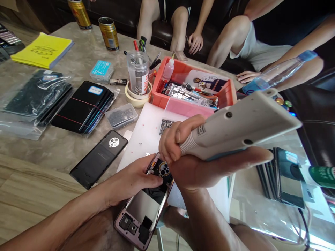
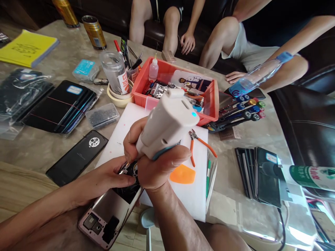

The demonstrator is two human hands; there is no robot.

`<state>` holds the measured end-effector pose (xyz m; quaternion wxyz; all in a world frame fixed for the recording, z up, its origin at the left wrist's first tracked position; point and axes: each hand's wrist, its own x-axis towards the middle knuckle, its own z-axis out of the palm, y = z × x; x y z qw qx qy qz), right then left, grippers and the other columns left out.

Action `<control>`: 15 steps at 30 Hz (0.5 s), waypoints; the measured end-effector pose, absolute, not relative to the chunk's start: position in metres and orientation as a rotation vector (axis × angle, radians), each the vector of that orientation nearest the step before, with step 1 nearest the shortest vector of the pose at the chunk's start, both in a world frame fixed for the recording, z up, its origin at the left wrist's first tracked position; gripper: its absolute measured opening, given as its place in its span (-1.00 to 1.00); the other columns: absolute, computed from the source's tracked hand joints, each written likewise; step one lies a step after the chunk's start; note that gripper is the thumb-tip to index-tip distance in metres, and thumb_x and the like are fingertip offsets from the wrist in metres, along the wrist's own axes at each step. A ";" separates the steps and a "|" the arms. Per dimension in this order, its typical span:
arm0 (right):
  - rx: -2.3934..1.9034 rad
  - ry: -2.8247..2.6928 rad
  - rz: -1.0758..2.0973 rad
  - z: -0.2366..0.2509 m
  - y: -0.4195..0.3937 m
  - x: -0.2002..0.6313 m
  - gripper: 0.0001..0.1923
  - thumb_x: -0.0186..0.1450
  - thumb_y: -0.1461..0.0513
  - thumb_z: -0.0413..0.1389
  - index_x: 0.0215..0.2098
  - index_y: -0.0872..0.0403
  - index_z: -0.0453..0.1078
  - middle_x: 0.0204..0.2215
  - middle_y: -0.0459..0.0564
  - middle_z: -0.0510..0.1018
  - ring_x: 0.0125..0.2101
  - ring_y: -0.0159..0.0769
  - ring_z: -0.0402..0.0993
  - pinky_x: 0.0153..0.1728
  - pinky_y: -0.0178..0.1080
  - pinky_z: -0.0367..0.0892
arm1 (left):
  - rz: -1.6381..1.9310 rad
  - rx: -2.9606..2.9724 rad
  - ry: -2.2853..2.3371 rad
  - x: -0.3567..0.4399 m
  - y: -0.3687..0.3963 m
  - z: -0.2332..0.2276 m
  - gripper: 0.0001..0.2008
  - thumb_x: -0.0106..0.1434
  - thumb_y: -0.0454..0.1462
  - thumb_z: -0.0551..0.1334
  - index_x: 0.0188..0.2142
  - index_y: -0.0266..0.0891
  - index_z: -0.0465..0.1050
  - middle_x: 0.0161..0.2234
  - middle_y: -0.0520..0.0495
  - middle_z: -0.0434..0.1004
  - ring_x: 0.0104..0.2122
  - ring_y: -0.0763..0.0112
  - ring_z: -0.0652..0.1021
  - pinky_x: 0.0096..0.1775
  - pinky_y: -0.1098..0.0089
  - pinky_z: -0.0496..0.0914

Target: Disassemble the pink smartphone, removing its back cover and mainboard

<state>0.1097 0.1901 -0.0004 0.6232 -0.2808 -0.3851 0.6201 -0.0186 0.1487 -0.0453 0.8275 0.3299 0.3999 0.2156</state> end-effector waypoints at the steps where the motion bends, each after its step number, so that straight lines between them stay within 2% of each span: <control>1: -0.639 -0.885 1.424 0.000 0.190 0.110 -0.28 0.14 -0.48 0.06 -0.54 -0.05 0.28 -0.75 -0.19 0.16 -0.74 -0.37 0.04 -0.76 -0.28 -0.03 | 0.454 0.679 0.844 -0.019 0.148 -0.045 -0.62 0.20 -0.36 0.30 0.03 -0.22 0.47 -0.22 0.02 0.61 -0.19 0.22 0.57 -0.10 0.25 0.40; 8: -0.639 -0.861 1.394 0.004 0.189 0.109 -0.28 0.15 -0.46 0.09 -0.57 -0.03 0.27 -0.76 -0.20 0.19 -0.77 -0.40 0.05 -0.79 -0.29 -0.05 | 0.464 0.695 0.799 -0.018 0.147 -0.044 -0.63 0.19 -0.37 0.29 0.02 -0.21 0.46 -0.23 0.03 0.61 -0.22 0.25 0.58 -0.10 0.25 0.40; 15: -0.668 -0.890 1.352 0.012 0.190 0.109 -0.30 0.22 -0.43 0.05 -0.57 -0.03 0.25 -0.77 -0.20 0.17 -0.77 -0.41 0.07 -0.79 -0.29 -0.04 | 0.467 0.786 0.815 -0.016 0.151 -0.044 -0.60 0.14 -0.33 0.31 0.01 -0.24 0.47 -0.18 0.01 0.57 -0.13 0.21 0.52 -0.02 0.22 0.36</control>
